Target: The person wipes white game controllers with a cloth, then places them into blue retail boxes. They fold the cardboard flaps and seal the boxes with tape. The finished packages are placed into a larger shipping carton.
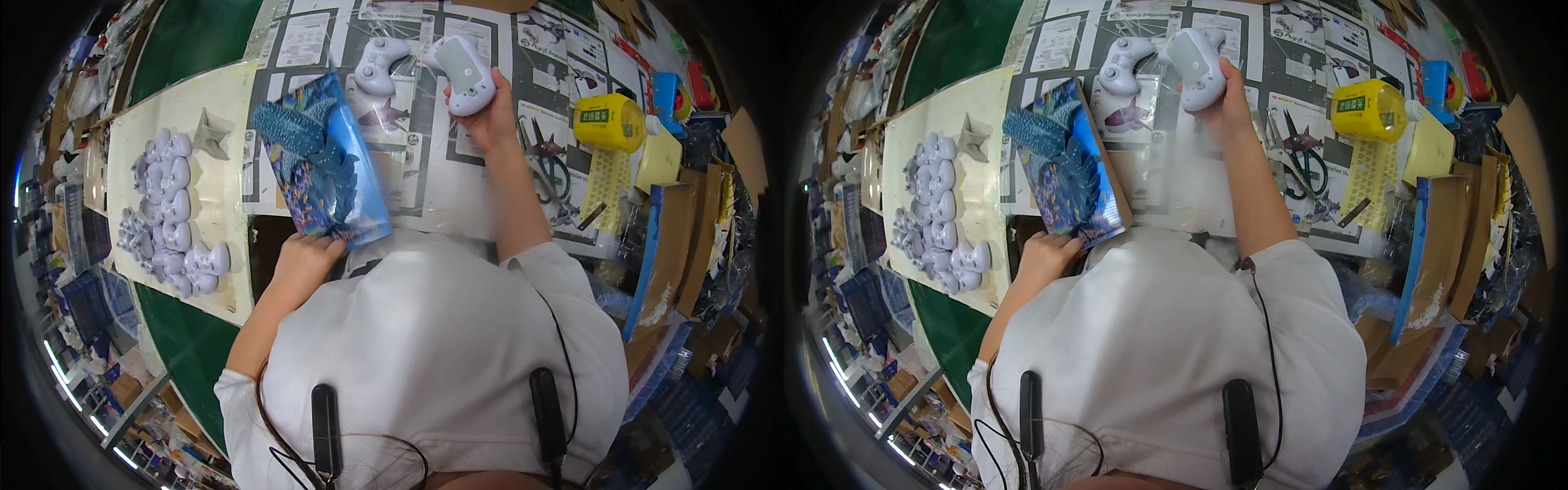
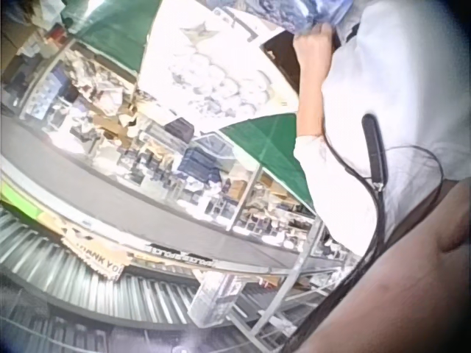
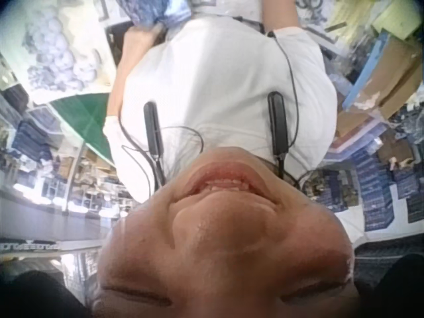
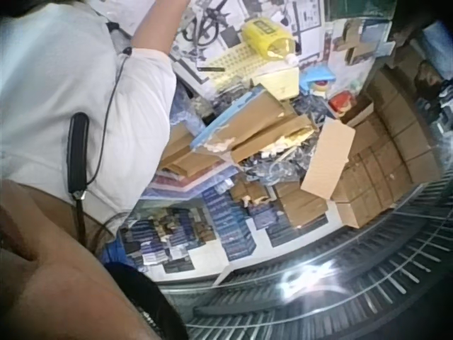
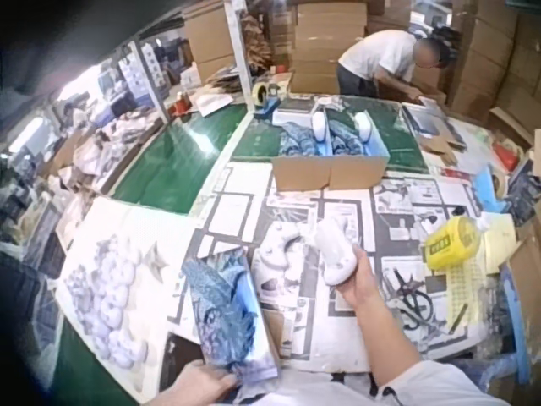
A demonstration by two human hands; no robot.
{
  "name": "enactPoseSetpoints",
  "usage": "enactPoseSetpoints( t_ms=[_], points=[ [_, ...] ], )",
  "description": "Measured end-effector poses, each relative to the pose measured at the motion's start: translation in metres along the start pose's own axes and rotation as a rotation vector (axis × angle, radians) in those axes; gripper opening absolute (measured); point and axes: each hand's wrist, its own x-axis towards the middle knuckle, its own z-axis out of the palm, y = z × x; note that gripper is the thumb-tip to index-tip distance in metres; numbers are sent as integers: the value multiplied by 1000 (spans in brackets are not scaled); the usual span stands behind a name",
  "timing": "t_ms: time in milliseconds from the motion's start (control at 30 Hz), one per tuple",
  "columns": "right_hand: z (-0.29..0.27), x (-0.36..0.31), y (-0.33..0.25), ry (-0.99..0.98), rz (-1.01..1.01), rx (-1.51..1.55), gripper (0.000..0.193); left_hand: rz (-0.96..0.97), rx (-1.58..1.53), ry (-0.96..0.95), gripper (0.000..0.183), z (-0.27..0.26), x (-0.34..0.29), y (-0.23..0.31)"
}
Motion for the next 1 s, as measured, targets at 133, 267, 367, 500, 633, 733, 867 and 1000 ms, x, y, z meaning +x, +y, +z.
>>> enactPoseSetpoints(
  t_ms=[133,267,367,500,633,733,867,1000],
  points=[
    [18,-24,-3,-89,-22,-24,57,-60,-158,-166,19,-20,23,5],
    [55,-53,-14,-428,-85,-677,48,-80,-356,587,48,-64,68,6],
    [78,-56,-18,-632,-62,-997,38,108,-91,521,57,-95,97,11],
    [83,-50,-11,-457,-91,-849,32,-140,-296,230,64,-96,107,9],
    [43,-58,-24,-96,-219,-788,30,-601,-42,469,56,-71,146,-34],
    [-16,-77,-33,51,-328,-816,27,-433,-115,487,55,-13,189,-80],
    [-45,-136,-68,288,-538,-788,23,-442,-266,357,57,21,188,-102],
    [-115,-213,-156,1014,-752,-1005,24,-634,161,84,62,7,184,-76]
  ],
)
